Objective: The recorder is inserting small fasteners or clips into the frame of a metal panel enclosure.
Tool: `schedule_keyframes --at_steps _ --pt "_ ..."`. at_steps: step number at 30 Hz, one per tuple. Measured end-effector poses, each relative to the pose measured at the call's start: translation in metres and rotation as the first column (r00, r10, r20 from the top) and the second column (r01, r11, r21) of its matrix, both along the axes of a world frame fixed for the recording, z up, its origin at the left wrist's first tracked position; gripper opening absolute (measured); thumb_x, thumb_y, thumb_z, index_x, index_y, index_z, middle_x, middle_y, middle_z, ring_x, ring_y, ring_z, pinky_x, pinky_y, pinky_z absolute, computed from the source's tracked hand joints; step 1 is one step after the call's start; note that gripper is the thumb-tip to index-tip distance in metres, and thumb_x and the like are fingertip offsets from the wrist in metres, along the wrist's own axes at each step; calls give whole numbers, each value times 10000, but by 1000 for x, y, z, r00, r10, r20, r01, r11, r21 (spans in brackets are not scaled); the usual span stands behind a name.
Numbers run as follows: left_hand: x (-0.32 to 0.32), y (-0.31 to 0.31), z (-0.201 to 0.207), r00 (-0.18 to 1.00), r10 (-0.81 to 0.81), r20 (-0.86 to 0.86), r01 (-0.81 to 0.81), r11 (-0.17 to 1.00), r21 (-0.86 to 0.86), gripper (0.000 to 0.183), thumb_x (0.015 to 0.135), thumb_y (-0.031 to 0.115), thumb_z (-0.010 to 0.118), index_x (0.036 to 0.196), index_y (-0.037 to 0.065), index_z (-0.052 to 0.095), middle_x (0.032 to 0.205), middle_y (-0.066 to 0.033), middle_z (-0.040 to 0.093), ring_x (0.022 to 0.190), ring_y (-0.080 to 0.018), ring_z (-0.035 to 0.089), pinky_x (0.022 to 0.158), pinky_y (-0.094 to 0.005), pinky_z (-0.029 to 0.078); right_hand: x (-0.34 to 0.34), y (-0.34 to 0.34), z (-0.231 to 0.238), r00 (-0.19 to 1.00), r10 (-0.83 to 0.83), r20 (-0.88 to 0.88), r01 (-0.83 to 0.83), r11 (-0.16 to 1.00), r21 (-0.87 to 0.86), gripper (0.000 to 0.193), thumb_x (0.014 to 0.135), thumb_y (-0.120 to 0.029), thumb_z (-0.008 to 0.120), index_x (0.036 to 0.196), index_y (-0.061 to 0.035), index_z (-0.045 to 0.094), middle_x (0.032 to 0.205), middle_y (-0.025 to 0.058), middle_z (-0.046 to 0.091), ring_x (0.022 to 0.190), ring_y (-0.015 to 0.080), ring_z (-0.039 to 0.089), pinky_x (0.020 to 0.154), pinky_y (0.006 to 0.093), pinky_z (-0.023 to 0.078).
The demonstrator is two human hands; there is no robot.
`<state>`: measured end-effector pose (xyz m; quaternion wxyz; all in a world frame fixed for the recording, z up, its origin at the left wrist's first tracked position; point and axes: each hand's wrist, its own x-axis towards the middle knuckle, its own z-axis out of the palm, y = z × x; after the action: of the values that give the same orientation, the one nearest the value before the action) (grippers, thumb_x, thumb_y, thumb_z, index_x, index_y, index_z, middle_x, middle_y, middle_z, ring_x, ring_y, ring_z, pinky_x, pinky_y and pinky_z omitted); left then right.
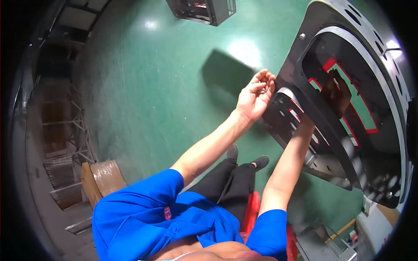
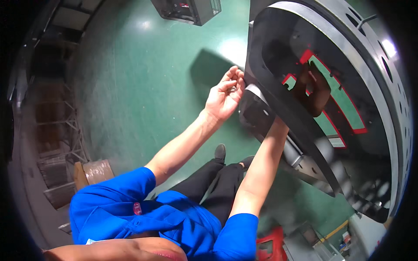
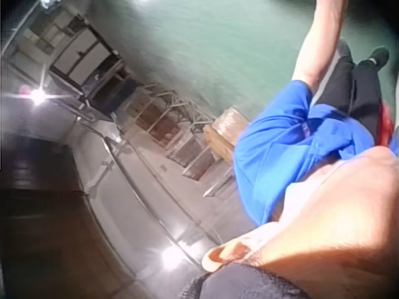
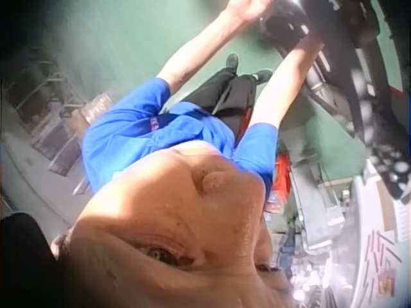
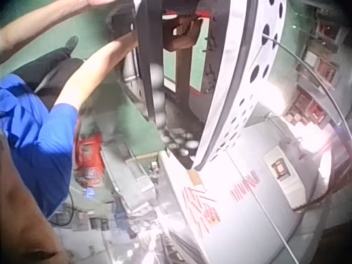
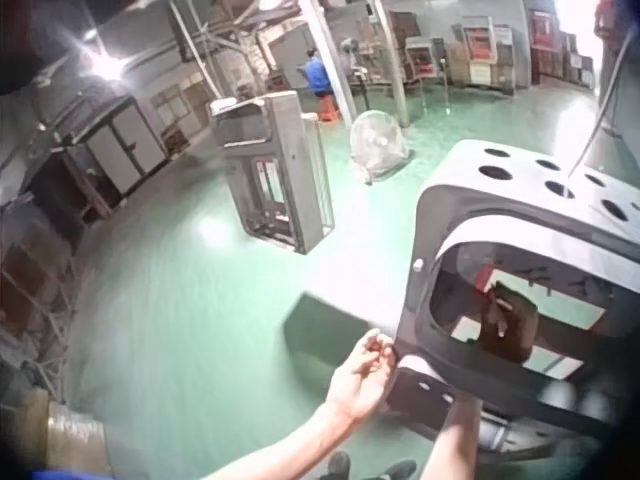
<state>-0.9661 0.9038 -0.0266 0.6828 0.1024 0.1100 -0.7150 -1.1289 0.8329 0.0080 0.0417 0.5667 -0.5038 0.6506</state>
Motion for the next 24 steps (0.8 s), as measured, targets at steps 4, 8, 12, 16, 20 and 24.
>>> schedule_keyframes --at_steps 4,8,12,16,20,24 --pt "10 -2 10 975 -121 188 115 993 41 344 844 -85 418 1181 -30 465 1073 -164 567 923 -231 604 834 -290 528 7 -10 7 997 -72 13 72 997 -25 77 787 -16 636 848 29 642 835 129 642 750 219 632 623 276 494" --pt "12 -13 38 960 -91 265 98 995 -12 336 836 -41 414 1162 -40 492 1075 -164 579 997 -243 590 878 -299 498 22 -11 12 988 -153 23 154 986 -55 72 769 -18 659 835 8 648 808 110 640 720 210 628 605 280 493" --pt "15 -25 41 982 -127 138 136 989 -64 316 866 -67 395 1170 -43 473 1109 -196 562 951 -245 602 875 -291 516 29 -12 15 976 -213 37 215 974 -69 77 751 -19 681 822 -14 654 781 91 637 689 202 625 588 284 493" --pt "16 -26 37 974 -200 103 208 975 -80 308 866 -70 401 1161 -38 486 1103 -187 566 994 -247 594 886 -294 514 28 -11 20 964 -262 43 264 961 -77 89 733 -20 704 810 -35 660 754 72 635 659 194 621 570 288 493" --pt "14 -24 26 972 -226 65 233 964 -128 307 866 -79 417 1159 -33 495 1097 -164 570 1022 -236 586 889 -290 512 21 -5 25 944 -327 41 330 939 -96 107 715 -22 727 797 -57 666 727 53 632 628 186 618 553 292 493" --pt "23 -15 22 984 -174 44 178 975 -130 312 861 -65 445 1167 -26 495 1088 -160 570 992 -234 595 880 -273 521 35 -21 33 928 -371 33 371 911 -183 128 697 -23 749 784 -78 673 700 34 630 598 178 614 535 296 493"
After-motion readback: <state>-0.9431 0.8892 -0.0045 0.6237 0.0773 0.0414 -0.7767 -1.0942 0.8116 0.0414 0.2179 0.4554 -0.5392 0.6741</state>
